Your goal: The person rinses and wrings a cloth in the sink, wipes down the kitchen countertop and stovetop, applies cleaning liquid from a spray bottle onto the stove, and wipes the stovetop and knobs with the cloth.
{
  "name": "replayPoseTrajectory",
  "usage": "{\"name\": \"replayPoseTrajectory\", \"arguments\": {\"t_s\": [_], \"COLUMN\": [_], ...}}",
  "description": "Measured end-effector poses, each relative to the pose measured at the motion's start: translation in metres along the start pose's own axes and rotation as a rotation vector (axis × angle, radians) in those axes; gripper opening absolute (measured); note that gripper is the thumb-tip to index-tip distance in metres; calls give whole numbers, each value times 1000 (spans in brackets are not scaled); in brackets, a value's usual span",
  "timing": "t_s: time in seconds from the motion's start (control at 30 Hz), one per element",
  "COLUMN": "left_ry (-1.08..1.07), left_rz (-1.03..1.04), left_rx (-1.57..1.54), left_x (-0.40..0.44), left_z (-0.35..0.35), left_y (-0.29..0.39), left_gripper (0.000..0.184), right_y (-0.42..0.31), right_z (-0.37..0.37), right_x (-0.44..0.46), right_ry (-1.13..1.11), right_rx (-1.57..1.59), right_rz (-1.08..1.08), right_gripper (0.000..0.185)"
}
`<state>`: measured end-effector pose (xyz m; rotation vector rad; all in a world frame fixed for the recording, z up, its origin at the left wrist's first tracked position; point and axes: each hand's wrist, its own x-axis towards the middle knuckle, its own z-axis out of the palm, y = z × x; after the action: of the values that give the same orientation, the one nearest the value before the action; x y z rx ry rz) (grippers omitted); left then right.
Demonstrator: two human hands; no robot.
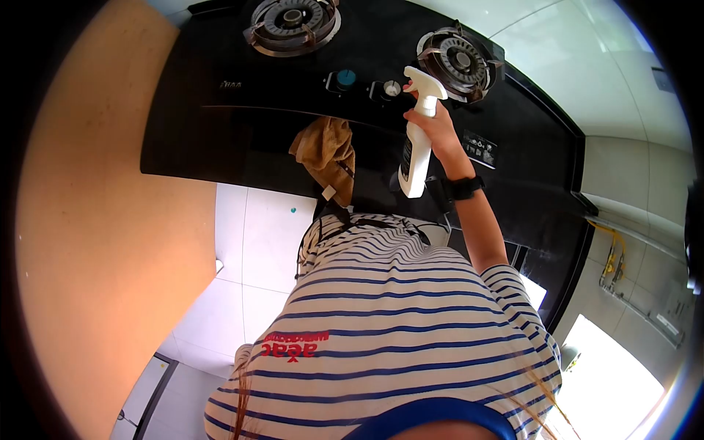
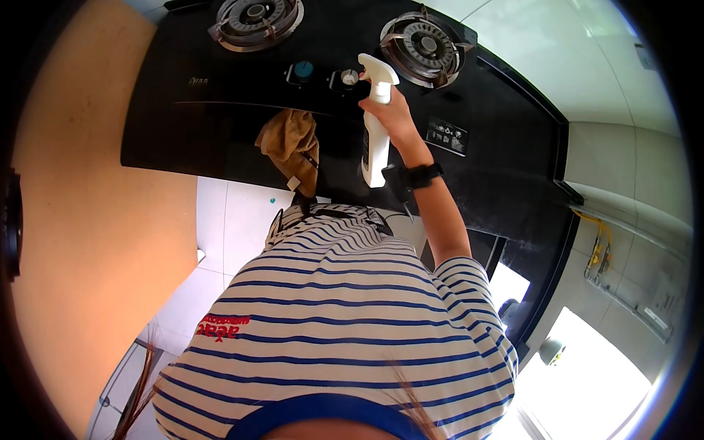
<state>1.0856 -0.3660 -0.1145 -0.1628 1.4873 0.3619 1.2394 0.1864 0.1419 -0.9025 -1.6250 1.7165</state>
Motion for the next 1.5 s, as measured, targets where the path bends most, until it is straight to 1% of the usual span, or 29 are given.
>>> {"name": "replayPoseTrajectory", "arguments": {"t_s": [0.1, 0.17, 0.2, 0.27, 0.4, 0.47, 0.5, 0.57, 0.7, 0.77, 0.8, 0.9, 0.97, 1.0, 1.03, 1.07, 1.1, 1.13, 1.17, 1.2, 1.27, 1.33, 1.37, 1.4, 1.43, 1.47, 1.5], "left_ry": [7, 8, 7, 2, -2, -5, -6, -9, -26, -39, -48, -67, -41, 39, 3, 162, 283, -54, -39, -14, -141, -196, -250, -270, -253, -237, -159], "left_rz": [19, 23, 23, 24, 26, 26, 24, 29, 32, 33, 42, 109, 199, 164, 476, 705, 797, 1062, 852, 952, 1193, 1282, 1324, 1243, 1145, 1094, 1055], "left_rx": [-1, 2, 4, 8, 22, 31, 35, 50, 80, 103, 125, 245, 380, 468, 415, 933, 1009, 443, 18, -18, -104, -90, -59, -25, 58, 200, 415], "left_x": [-1, -1, -1, 0, 0, 0, -1, -1, 1, 5, 8, 13, 16, 12, 37, -26, 16, -112, -160, -199, -209, -203, -193, -190, -179, -173, -176], "left_z": [-1, 0, 0, -1, -1, -1, -1, -4, -6, -11, -15, -45, -84, -99, -141, -112, -131, -86, -51, -20, 8, 42, 58, 76, 92, 110, 128], "left_y": [5, 7, 6, 5, 6, 7, 8, 13, 20, 21, 27, 71, 130, 173, 190, 248, 276, 305, 334, 353, 382, 400, 404, 410, 413, 417, 422], "left_gripper": [40, 40, 40, 40, 39, 39, 39, 39, 39, 39, 39, 38, 38, 35, 13, 23, 30, 35, 37, 39, 37, 36, 35, 36, 43, 56, 67], "right_y": [1, -4, -3, 6, 18, 24, 24, 25, 11, 15, 17, 18, 14, 14, 13, 11, 10, 10, 12, 14, 17, 20, 22, 24, 24, 25, 25], "right_z": [3, 2, 1, -3, -6, -9, -9, -8, 7, 4, 3, -2, -4, -4, -2, 1, 4, 4, 3, 2, 0, -1, -2, -3, -3, -2, -1], "right_x": [-3, -3, -3, 0, 6, 9, 8, 6, 3, 5, 6, 6, 5, 4, 3, 1, 0, 0, -1, -1, 0, 2, 5, 6, 5, 4, 4], "right_ry": [-4, -59, -57, -64, -75, -17, -15, -2, -7, -52, -55, -91, -122, -170, -173, -169, -165, -167, -155, -144, -130, -117, -118, -117, -115, -110, -105], "right_rx": [-59, -29, -28, -4, -50, -111, -110, 41, 38, -97, -98, -79, -59, -12, -15, -5, 4, 1, -12, -24, -14, -3, -11, -19, -22, 33, 88], "right_rz": [-9, 60, 60, 26, 2, 105, 105, 45, 22, 115, 116, 129, 220, 180, 182, 145, 109, 108, 125, 142, 135, 128, 193, 259, 258, 275, 291], "right_gripper": [50, 52, 52, 46, 40, 40, 40, 38, 37, 35, 35, 33, 34, 37, 37, 38, 39, 39, 40, 41, 41, 41, 42, 43, 43, 42, 41]}}
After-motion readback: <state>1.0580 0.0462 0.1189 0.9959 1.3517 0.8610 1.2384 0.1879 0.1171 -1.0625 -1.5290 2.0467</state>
